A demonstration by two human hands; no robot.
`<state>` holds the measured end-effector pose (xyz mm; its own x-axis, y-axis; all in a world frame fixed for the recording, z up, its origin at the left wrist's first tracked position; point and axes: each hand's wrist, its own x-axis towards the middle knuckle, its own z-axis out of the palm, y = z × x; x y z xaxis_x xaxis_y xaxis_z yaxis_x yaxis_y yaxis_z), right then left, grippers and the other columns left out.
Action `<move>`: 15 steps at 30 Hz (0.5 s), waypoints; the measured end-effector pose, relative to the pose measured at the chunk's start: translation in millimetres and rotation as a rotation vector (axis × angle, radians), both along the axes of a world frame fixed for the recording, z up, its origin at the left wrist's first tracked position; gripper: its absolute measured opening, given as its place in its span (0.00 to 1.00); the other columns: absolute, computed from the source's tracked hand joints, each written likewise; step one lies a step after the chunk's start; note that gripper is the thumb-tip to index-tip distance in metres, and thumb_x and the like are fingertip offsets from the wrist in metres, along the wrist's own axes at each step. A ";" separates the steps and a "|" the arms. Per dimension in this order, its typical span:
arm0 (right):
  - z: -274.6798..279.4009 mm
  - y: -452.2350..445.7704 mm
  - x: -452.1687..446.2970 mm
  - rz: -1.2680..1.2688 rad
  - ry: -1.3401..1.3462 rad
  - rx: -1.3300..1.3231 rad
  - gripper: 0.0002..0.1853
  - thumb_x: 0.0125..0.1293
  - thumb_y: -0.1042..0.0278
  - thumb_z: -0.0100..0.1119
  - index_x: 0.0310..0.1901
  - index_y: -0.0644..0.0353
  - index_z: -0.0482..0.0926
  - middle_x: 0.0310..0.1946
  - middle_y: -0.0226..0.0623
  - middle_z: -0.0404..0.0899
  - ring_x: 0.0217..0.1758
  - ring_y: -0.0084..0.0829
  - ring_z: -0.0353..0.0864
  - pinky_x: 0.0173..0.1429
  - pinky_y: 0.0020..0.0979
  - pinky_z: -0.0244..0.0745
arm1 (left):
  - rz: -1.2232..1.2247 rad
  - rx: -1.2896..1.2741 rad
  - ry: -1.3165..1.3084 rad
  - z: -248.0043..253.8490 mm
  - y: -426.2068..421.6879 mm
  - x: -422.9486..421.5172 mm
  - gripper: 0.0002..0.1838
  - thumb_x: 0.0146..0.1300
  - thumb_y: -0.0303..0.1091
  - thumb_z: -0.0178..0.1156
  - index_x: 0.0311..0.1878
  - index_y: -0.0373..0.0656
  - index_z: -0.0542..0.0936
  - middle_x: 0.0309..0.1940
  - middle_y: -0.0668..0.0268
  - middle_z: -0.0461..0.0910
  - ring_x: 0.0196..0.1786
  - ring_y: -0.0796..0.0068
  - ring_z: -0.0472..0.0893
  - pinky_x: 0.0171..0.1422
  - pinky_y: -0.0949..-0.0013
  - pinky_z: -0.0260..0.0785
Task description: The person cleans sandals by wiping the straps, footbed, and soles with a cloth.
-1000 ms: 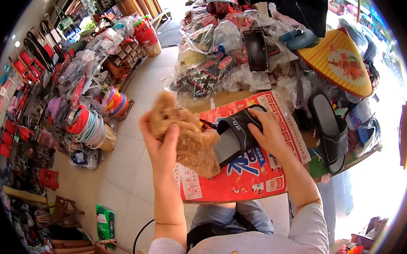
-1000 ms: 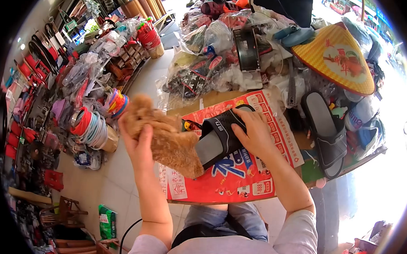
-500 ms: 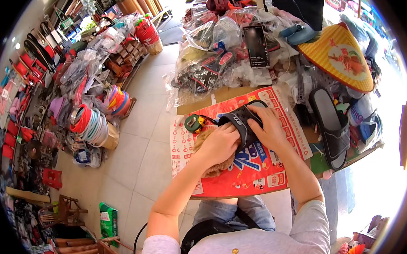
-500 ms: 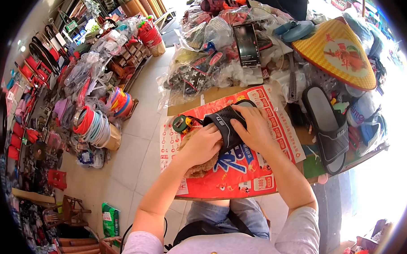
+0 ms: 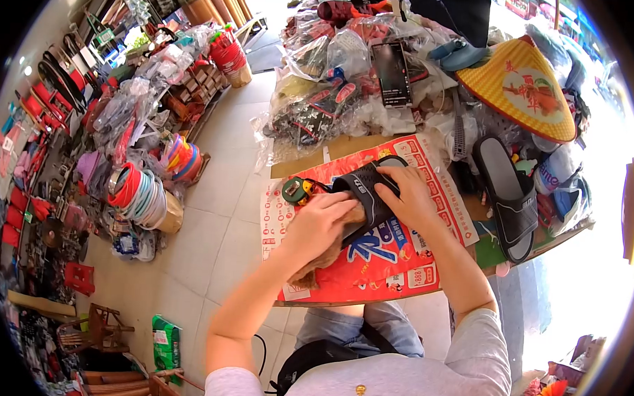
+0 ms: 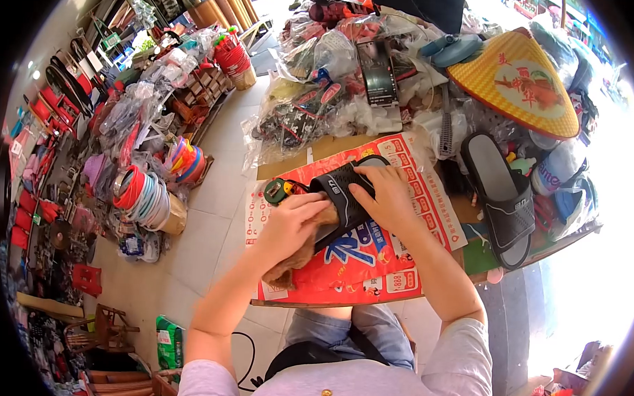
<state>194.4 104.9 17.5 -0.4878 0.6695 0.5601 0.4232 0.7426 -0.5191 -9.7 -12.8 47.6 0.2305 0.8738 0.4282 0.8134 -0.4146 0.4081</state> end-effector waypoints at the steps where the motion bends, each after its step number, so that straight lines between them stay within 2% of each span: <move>1: -1.6 0.3 0.6 -0.001 0.006 -0.008 0.19 0.65 0.59 0.61 0.54 0.59 0.78 0.49 0.42 0.80 0.57 0.44 0.74 0.66 0.41 0.61 | -0.005 -0.017 -0.007 -10.6 5.7 5.9 0.18 0.55 0.22 0.59 0.51 0.42 0.80 0.55 0.61 0.77 0.57 0.57 0.76 0.59 0.60 0.72; 2: -2.7 0.8 1.6 -0.001 0.012 -0.017 0.19 0.65 0.59 0.61 0.54 0.59 0.78 0.49 0.42 0.80 0.57 0.44 0.74 0.65 0.41 0.61 | -0.007 -0.008 -0.011 -11.6 7.3 7.9 0.18 0.55 0.22 0.59 0.51 0.42 0.80 0.55 0.61 0.77 0.57 0.57 0.76 0.59 0.60 0.72; 4: -4.0 2.0 2.9 0.007 0.018 -0.035 0.19 0.64 0.59 0.62 0.53 0.59 0.79 0.49 0.42 0.80 0.57 0.44 0.74 0.65 0.40 0.61 | -0.072 -0.083 0.199 -12.8 10.1 12.7 0.18 0.55 0.26 0.62 0.51 0.45 0.82 0.56 0.62 0.78 0.56 0.58 0.76 0.61 0.61 0.71; 5: -3.5 2.9 3.5 0.016 0.032 -0.063 0.19 0.64 0.59 0.62 0.53 0.59 0.79 0.49 0.43 0.80 0.57 0.43 0.74 0.65 0.40 0.61 | -0.053 -0.246 0.253 -3.6 3.2 9.6 0.18 0.56 0.26 0.62 0.51 0.45 0.82 0.56 0.63 0.77 0.58 0.58 0.75 0.62 0.62 0.70; 9: -2.1 3.0 3.7 0.022 0.029 -0.082 0.19 0.64 0.58 0.63 0.52 0.59 0.79 0.49 0.43 0.80 0.56 0.43 0.74 0.65 0.40 0.62 | -0.098 -0.117 0.195 -9.3 -32.3 -29.4 0.19 0.54 0.25 0.62 0.52 0.45 0.81 0.56 0.64 0.77 0.58 0.59 0.75 0.62 0.61 0.71; 15: 0.3 1.3 2.3 0.009 0.021 -0.069 0.19 0.64 0.58 0.62 0.52 0.58 0.79 0.48 0.42 0.80 0.56 0.44 0.74 0.64 0.40 0.62 | 0.037 -0.288 0.215 10.9 -53.4 -40.9 0.21 0.52 0.23 0.63 0.53 0.45 0.81 0.56 0.64 0.78 0.57 0.58 0.76 0.62 0.59 0.72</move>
